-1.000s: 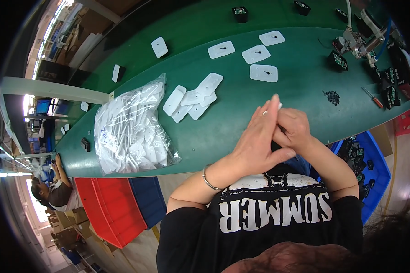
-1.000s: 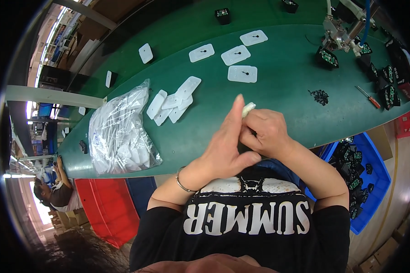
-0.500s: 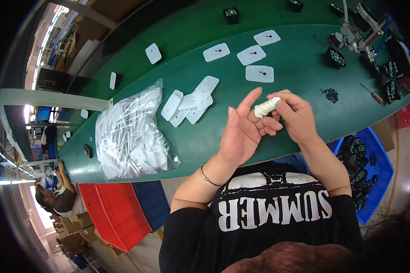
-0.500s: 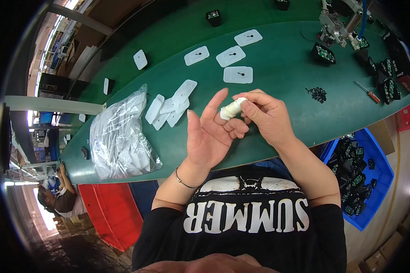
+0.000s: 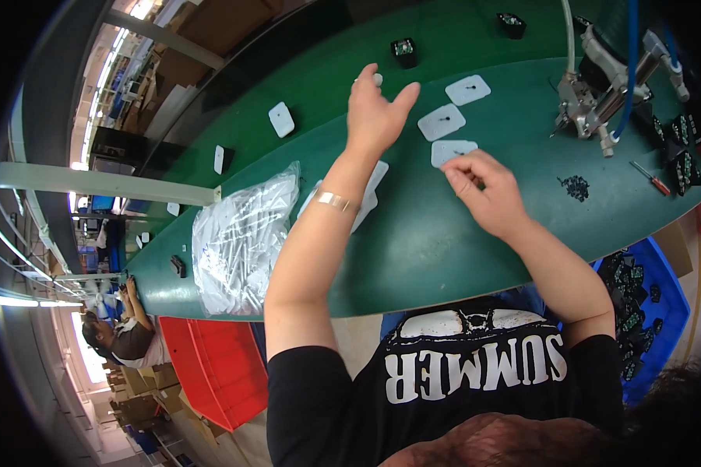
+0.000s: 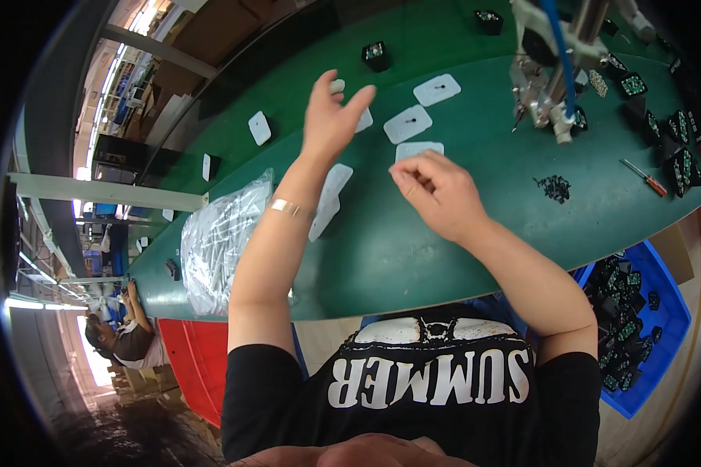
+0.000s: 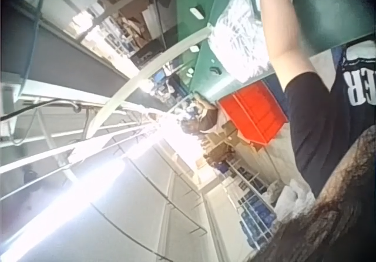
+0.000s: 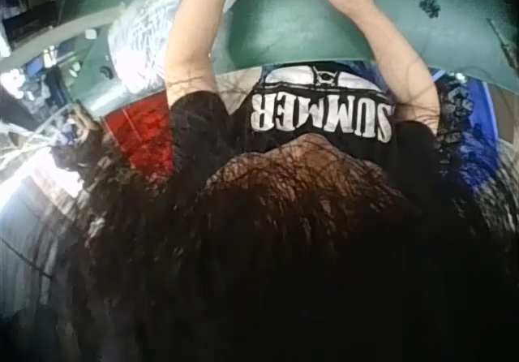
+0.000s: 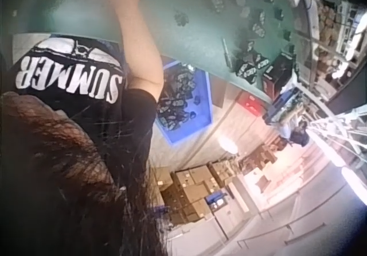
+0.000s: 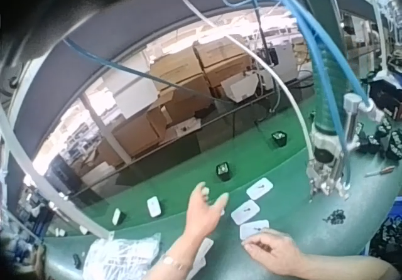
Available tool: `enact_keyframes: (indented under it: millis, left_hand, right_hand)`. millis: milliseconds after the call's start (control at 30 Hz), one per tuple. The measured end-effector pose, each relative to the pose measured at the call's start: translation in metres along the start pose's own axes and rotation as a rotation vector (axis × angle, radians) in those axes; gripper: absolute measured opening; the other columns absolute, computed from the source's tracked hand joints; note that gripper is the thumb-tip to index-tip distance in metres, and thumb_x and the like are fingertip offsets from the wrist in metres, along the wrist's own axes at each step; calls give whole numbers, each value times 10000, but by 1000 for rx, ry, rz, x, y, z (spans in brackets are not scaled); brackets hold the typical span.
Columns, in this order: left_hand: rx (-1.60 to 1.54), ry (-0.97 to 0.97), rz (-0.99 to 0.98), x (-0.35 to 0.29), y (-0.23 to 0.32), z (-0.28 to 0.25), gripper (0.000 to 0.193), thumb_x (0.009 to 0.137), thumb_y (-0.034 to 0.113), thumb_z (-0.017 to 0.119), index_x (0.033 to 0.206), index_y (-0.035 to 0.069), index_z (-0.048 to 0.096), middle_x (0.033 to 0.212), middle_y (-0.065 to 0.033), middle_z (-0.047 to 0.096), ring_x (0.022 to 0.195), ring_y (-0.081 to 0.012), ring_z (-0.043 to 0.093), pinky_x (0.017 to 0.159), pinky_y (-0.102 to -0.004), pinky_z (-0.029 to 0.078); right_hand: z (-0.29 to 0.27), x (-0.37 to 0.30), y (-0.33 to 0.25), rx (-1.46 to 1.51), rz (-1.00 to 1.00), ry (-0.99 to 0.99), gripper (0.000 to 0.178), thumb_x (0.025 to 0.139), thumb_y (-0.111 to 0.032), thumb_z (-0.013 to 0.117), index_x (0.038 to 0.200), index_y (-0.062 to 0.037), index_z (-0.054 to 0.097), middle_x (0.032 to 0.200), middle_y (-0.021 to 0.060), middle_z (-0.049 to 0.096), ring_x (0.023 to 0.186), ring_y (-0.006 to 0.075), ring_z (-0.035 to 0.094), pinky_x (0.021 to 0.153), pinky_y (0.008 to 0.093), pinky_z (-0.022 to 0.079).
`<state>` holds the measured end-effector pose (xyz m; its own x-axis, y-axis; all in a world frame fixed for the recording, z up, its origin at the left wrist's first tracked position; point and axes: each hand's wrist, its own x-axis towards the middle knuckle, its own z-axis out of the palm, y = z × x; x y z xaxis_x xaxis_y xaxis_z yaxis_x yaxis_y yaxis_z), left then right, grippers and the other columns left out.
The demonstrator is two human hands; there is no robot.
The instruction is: The person assembles plastic covers onto electronic units by fastening them with screws using a pneumatic screwdriver.
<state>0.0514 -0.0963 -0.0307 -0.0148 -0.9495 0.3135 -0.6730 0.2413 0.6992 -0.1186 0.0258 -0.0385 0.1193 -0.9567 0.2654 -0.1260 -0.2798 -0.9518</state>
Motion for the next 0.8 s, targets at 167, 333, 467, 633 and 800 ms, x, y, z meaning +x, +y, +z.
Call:
enact_keyframes:
  millis: [167, 333, 467, 633, 800]
  left_hand:
    - [372, 102, -119, 68, -6, 64, 895, 649, 419, 736, 1268, -63, 304, 1162, -236, 477, 1036, -364, 503, 879, -404, 430]
    - [343, 144, -270, 97, -16, 85, 643, 681, 335, 721, 1128, -18, 422, 1104, -208, 512, 964, -355, 551, 829, -404, 462]
    - [124, 254, -147, 96, -31, 76, 587, 698, 243, 704, 1142, -28, 432, 1041, -211, 557, 935, -348, 576, 809, -395, 467]
    - [-598, 64, -218, 61, -16, 21, 550, 753, 201, 698, 1158, -60, 431, 1014, -150, 546, 835, -225, 576, 686, -284, 481]
    - [-1210, -168, -327, -27, 15, -33, 476, 813, 242, 646, 1183, 18, 447, 984, -117, 547, 889, -207, 557, 711, -285, 459]
  right_hand:
    - [-8, -4, 15, -250, -267, 25, 54, 795, -91, 612, 819, -43, 609, 689, 60, 552, 585, 182, 556, 523, 276, 452]
    - [-20, 9, 18, -395, -19, 49, 219, 740, -133, 667, 927, -47, 591, 837, 86, 592, 736, 212, 593, 638, 337, 469]
    - [-19, 10, 29, -682, -181, 66, 511, 703, -170, 694, 1147, -26, 485, 1075, 134, 553, 1050, 279, 485, 901, 403, 363]
    - [-13, 7, 43, -689, -106, -29, 653, 697, -168, 701, 1259, -39, 393, 1189, 173, 479, 1141, 322, 414, 963, 408, 318]
    - [-21, 5, 53, -699, -135, -68, 613, 694, -132, 698, 1238, -65, 423, 1145, 149, 516, 1115, 310, 438, 953, 400, 332]
